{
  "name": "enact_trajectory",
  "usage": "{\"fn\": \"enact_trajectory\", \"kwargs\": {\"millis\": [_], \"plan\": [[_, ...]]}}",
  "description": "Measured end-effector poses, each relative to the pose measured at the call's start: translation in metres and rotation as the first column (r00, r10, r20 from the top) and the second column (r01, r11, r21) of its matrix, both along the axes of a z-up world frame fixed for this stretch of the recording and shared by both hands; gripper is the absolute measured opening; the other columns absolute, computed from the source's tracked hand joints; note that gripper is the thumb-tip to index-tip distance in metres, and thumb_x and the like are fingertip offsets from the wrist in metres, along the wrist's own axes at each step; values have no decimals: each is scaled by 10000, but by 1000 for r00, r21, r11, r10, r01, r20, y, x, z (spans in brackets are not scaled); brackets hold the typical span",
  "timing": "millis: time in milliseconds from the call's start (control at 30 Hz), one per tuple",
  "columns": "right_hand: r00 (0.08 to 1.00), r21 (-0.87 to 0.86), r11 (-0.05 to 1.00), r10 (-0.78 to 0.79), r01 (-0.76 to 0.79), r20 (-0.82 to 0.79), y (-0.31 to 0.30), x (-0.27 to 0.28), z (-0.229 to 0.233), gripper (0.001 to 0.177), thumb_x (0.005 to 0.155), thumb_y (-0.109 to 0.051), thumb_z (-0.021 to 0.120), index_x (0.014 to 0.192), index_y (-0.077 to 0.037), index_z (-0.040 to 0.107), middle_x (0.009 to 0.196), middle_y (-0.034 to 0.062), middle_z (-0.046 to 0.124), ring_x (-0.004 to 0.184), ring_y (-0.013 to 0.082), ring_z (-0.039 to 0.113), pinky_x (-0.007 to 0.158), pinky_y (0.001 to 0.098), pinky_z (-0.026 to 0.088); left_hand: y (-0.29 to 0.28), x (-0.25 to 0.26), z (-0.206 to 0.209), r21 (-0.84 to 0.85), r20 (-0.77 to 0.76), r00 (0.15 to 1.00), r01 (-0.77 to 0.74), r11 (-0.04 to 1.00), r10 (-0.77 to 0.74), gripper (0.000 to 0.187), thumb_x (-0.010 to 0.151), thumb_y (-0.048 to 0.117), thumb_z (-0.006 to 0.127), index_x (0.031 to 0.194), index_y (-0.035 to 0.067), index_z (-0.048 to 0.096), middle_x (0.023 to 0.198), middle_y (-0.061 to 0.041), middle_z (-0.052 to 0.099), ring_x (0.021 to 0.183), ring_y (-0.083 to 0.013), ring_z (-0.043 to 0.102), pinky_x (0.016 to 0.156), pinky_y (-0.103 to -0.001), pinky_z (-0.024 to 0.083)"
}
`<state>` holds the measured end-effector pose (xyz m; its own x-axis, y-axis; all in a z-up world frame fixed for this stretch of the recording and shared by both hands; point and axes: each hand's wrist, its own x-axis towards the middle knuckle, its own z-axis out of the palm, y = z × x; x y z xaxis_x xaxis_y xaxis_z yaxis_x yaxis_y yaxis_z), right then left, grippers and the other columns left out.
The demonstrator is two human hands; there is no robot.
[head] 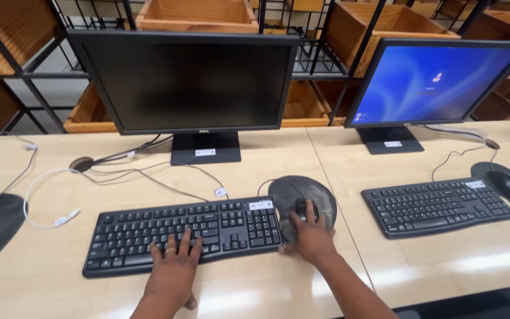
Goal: The person sits at a desk in a computer lab and interacts with a desktop computer, using the keyboard and mouse to turn on the monitor and navigate the login screen. They then move to another desk and adjust the position of an office chair.
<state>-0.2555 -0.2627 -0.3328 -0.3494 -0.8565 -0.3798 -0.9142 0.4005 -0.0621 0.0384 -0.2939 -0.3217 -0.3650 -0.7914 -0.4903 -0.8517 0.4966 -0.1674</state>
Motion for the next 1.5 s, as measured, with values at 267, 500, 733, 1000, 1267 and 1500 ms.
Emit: {"fn": "enact_trajectory", "kwargs": {"millis": [267, 500, 733, 1000, 1267, 1500], "plan": [[1000, -86, 996, -11, 13, 26, 17, -21, -16, 906, 669, -518, 920, 1451, -368, 488, 1726, 72, -65, 1479, 429, 336, 1088, 533, 494, -2, -2, -5, 9, 18, 999, -48, 999, 48, 1386, 600, 463, 1022, 1625, 146, 145, 1712, -178, 70, 1528, -462, 239, 1099, -735, 337], [999, -87, 996, 8, -5, 33, 33, -26, -7, 880, 678, -522, 906, 1434, -353, 490, 1730, 87, -50, 1470, 424, 357, 1116, 494, 490, 2, -1, -5, 18, 44, 998, -44, 999, 43, 1326, 611, 464, 1018, 1605, 152, 198, 1709, -212, 78, 1507, -502, 268, 1031, -682, 433], [979, 25, 998, 56, -52, -196, 22, 12, 9, 991, 787, -326, 856, 1601, -287, 293, 1726, 142, -69, 1567, 439, 64, 1193, 724, 97, 16, 4, -9, -49, 85, 994, -69, 996, 73, 1240, 692, 511, 948, 1611, 179, 185, 1710, -182, 88, 1529, -466, 225, 1093, -753, 309], [795, -400, 688, 541, -606, -275, 37, 114, -53, 625, 922, -124, 487, 1535, -102, 365, 1637, 253, 172, 1461, 498, 225, 1127, 751, 88, 36, 12, -7, -135, 56, 989, -129, 982, 138, 1265, 724, 585, 891, 1629, 219, 86, 1697, -149, 41, 1545, -418, 143, 1158, -770, 189], [769, -445, 632, 574, -635, -282, 40, 155, 1, 692, 888, -101, 537, 1548, -21, 344, 1631, 279, 213, 1464, 484, 237, 1144, 723, 118, 59, 50, 3, -149, -53, 989, -143, 978, 137, 1267, 701, 621, 878, 1606, 168, 116, 1677, -105, 112, 1543, -362, 165, 1180, -708, 182], [779, -337, 703, 560, -627, -282, 47, 165, 73, 824, 814, -25, 577, 1575, -17, 262, 1640, 286, 136, 1494, 475, 169, 1144, 717, 93, 70, 89, 49, -441, -175, 984, -120, 890, 46, 1009, 837, 680, 621, 1580, 97, 265, 1674, -141, 223, 1470, -361, 264, 1123, -690, 256]]}}
